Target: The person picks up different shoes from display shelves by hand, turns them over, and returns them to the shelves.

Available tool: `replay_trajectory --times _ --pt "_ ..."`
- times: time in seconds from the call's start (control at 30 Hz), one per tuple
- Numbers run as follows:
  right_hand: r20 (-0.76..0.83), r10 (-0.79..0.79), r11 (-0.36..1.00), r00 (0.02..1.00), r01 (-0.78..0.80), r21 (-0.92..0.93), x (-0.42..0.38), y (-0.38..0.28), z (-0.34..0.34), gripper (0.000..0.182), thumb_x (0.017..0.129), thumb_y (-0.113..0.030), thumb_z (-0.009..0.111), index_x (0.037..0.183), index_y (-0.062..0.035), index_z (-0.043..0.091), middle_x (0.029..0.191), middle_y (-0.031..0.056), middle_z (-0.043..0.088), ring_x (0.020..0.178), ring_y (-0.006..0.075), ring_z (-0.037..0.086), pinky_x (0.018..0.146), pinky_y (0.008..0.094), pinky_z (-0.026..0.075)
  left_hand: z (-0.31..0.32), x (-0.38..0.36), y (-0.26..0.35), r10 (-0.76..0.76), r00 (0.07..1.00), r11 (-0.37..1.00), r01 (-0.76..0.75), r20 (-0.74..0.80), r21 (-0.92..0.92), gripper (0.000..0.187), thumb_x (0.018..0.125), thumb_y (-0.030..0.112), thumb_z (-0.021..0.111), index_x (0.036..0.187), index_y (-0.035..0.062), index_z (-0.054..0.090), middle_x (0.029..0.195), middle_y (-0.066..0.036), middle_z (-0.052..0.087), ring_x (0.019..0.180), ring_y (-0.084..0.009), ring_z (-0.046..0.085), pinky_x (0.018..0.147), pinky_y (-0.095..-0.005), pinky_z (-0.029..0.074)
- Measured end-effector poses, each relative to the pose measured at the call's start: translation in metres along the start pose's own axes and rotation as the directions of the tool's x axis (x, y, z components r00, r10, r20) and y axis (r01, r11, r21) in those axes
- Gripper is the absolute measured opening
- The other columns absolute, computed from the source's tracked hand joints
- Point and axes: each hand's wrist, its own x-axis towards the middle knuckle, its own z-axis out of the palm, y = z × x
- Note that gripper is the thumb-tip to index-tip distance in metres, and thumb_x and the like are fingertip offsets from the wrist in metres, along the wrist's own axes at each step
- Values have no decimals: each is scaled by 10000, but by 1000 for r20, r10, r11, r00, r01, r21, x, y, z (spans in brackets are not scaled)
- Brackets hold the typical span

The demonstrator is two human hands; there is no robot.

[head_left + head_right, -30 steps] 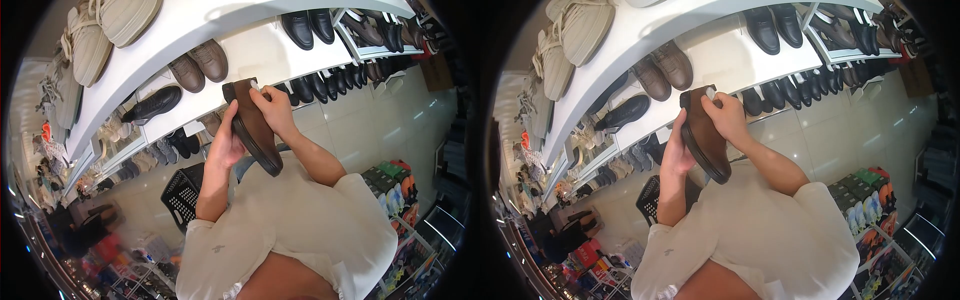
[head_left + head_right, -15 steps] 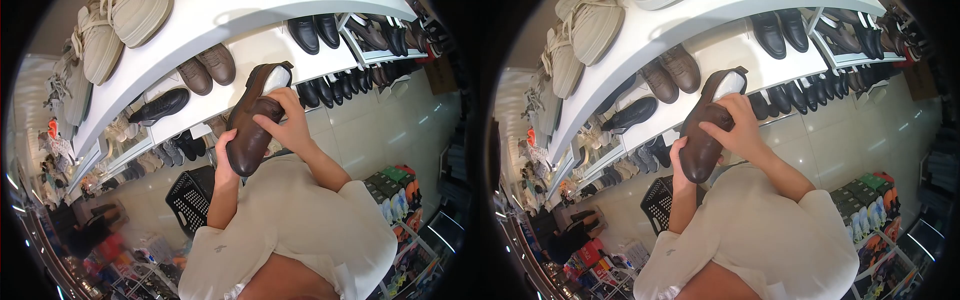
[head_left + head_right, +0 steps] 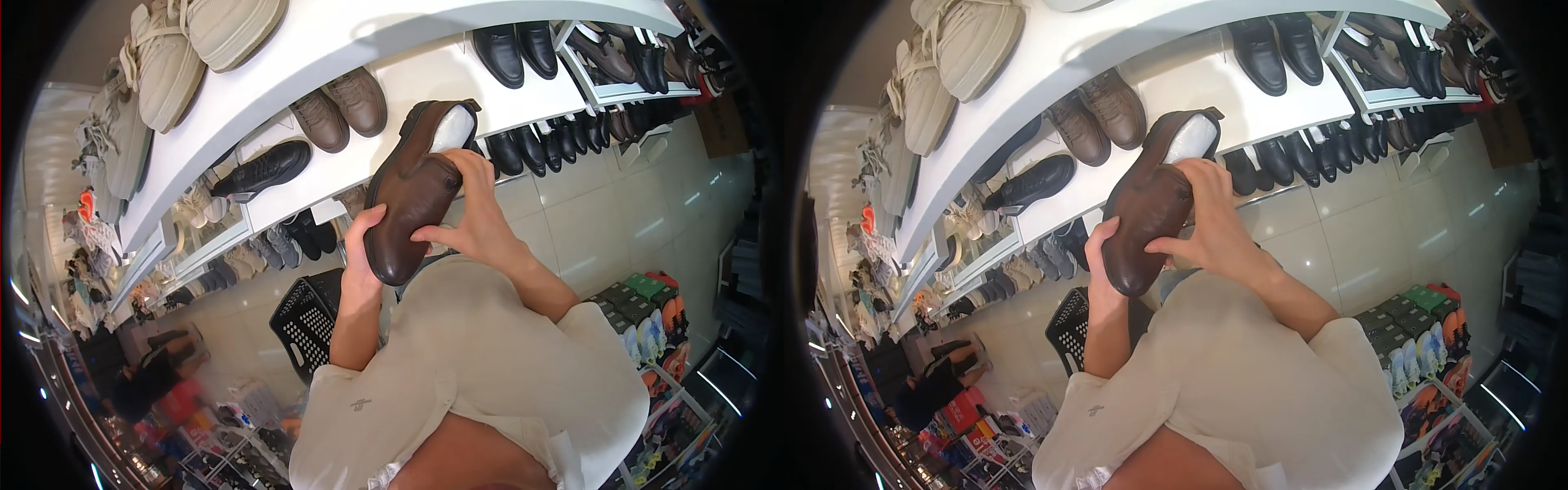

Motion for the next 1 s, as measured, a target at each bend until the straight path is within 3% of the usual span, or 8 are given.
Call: replay_trajectory --times 0.13,0.2,0.23,0.3,0.43,0.87,0.93,1.0 --pt "-81 73 996 994 -69 48 -8 5 7 1049 637 -329 885 1427 2 278 1409 193 327 1299 392 311 1077 485 296 -9 -2 -4 83 992 988 -68 -100 140 574 851 277 553 1313 -44 442 1147 -217 601 920 -309 646 781 -434 557" --pt "4 329 821 944 -288 493 -18 20 17 999 742 -287 830 1471 6 214 1447 181 316 1316 366 350 1077 450 337 -13 3 -12 122 987 973 -99 -104 207 603 845 243 571 1357 -27 403 1182 -209 584 969 -295 635 830 -413 546" --pt "4 328 822 945 -288 492 -18 24 17 999 742 -287 830 1471 6 214 1447 181 316 1316 366 350 1077 450 337 -12 8 -18 243 968 932 -212 -71 295 645 838 214 585 1400 6 345 1252 -201 532 1049 -287 596 874 -402 522" --pt "400 393 242 828 -512 824 -20 26 18 878 839 -223 739 1486 -2 188 1442 154 346 1327 305 376 1068 417 371 -12 11 -23 321 947 880 -307 24 363 815 815 123 613 1498 89 169 1424 -177 361 1268 -279 438 1010 -391 424" --pt "441 392 229 807 -550 803 -19 15 22 772 877 -181 684 1474 -14 224 1395 126 411 1302 246 413 1053 408 390 0 12 -30 350 929 814 -366 122 452 900 790 90 613 1525 67 94 1461 -174 322 1345 -295 354 1109 -412 288" --pt "415 450 230 791 -551 802 -16 26 25 660 848 -144 708 1385 -6 348 1298 101 500 1223 199 480 1034 376 397 -3 12 -26 339 918 708 -392 204 587 945 762 59 614 1535 78 70 1487 -174 294 1362 -297 345 1114 -410 288" --pt "391 444 273 806 -538 798 -18 28 26 665 845 -146 711 1386 -7 350 1302 100 497 1229 201 471 1044 378 380 -2 10 -27 264 964 964 -265 43 21 939 762 87 643 1529 98 101 1484 -164 292 1361 -291 347 1103 -407 320" --pt "388 439 303 810 -540 785 -17 29 25 681 844 -164 715 1394 -8 346 1309 100 490 1237 205 453 1055 378 351 -6 12 -27 265 964 960 -267 35 82 947 762 110 663 1525 107 104 1470 -158 302 1354 -287 353 1096 -406 334"
